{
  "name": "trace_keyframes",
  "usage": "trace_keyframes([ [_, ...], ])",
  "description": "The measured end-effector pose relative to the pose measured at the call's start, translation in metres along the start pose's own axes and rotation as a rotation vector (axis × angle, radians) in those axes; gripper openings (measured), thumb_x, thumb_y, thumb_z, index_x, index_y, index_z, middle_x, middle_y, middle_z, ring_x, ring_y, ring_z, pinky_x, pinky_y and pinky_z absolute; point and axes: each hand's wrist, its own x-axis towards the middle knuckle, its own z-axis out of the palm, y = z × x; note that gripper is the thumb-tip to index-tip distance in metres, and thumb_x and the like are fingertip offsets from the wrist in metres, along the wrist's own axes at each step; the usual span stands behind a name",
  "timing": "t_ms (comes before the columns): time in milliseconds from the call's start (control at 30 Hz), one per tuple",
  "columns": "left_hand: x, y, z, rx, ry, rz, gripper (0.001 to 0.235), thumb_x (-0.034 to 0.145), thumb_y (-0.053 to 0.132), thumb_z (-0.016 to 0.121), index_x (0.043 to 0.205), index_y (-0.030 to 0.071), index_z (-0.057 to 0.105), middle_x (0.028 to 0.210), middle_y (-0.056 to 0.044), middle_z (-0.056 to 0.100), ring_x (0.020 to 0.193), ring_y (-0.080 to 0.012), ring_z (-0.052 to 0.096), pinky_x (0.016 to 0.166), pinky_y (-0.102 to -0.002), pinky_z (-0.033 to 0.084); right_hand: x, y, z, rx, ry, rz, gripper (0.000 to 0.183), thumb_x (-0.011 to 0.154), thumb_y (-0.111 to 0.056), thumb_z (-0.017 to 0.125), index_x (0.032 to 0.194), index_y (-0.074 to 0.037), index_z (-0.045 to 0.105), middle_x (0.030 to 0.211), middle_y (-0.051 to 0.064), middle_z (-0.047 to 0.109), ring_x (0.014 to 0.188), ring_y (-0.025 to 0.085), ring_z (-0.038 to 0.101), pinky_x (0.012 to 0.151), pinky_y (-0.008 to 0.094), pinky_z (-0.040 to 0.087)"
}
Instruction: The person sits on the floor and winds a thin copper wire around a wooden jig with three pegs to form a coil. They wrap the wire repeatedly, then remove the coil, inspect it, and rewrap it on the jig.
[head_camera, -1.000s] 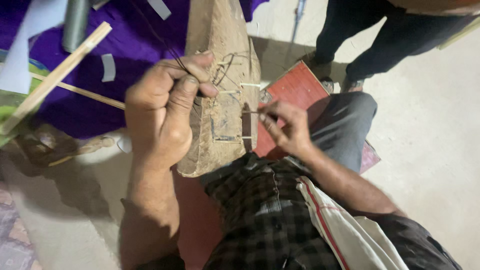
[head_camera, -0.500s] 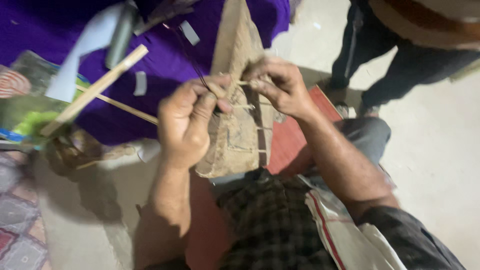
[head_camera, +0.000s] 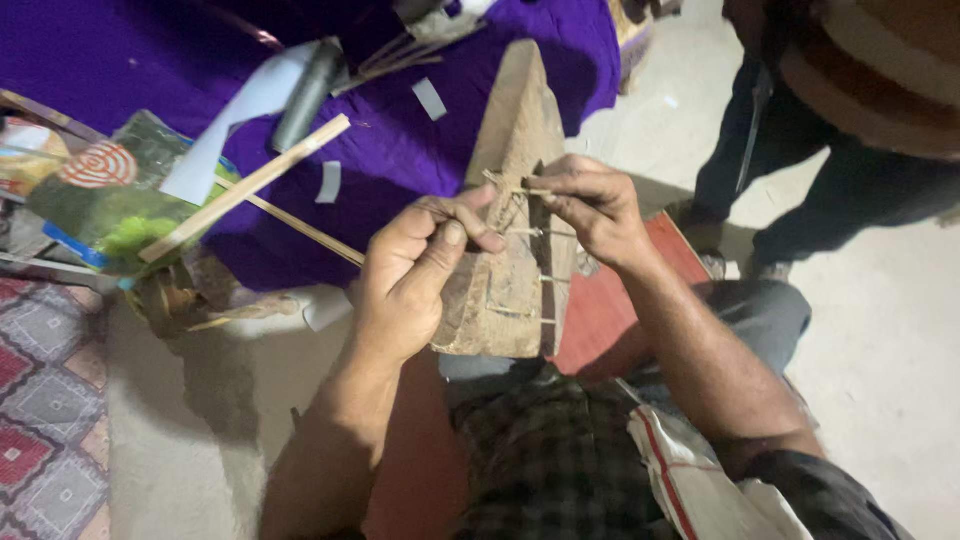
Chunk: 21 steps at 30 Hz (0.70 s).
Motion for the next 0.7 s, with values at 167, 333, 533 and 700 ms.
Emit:
trace_keyframes([
  [167, -0.002, 0.013, 0.006, 0.213, 0.01, 0.106, 0.02, 0.117, 0.006, 0.05, 0.106, -0.002, 0.064, 0.105, -0.011, 0.075, 0.136, -0.0244, 0.061, 0.122, -0.04, 0.046, 0.0, 0.013, -0.008, -0.097, -0.029, -0.071, 0.023, 0.095, 0.005, 0.073, 0.117, -0.001, 0.076, 0.1, 0.006, 0.07, 0.094, 0.014, 0.066, 0.083, 0.029, 0.053],
  [333, -0.003, 0.011, 0.001, 0.335, 0.061, 0.048, 0.019, 0.114, 0.011, 0.05, 0.106, 0.002, 0.065, 0.107, -0.01, 0.076, 0.107, -0.0232, 0.075, 0.105, -0.039, 0.06, -0.008, 0.041, -0.021, -0.125, -0.093, -0.036, 0.02, 0.1, 0.007, 0.072, 0.114, -0.006, 0.077, 0.099, 0.004, 0.065, 0.095, 0.014, 0.065, 0.091, 0.03, 0.059],
  [533, -0.003, 0.01, -0.001, 0.239, 0.058, 0.138, 0.017, 0.117, 0.012, 0.051, 0.112, 0.0, 0.062, 0.105, -0.015, 0.073, 0.096, -0.0199, 0.075, 0.108, -0.04, 0.06, -0.067, 0.083, -0.018, -0.22, -0.078, 0.162, 0.021, 0.096, 0.008, 0.073, 0.11, -0.005, 0.08, 0.09, 0.005, 0.063, 0.084, 0.014, 0.059, 0.073, 0.029, 0.051],
  [700, 0.006, 0.007, -0.003, 0.229, 0.014, 0.278, 0.02, 0.12, 0.012, 0.049, 0.101, 0.005, 0.052, 0.102, -0.013, 0.072, 0.1, -0.0192, 0.075, 0.113, -0.039, 0.06, -0.14, 0.081, 0.006, -0.285, -0.068, 0.245, 0.01, 0.097, 0.005, 0.073, 0.103, -0.003, 0.075, 0.093, 0.007, 0.069, 0.088, 0.018, 0.064, 0.077, 0.033, 0.052],
])
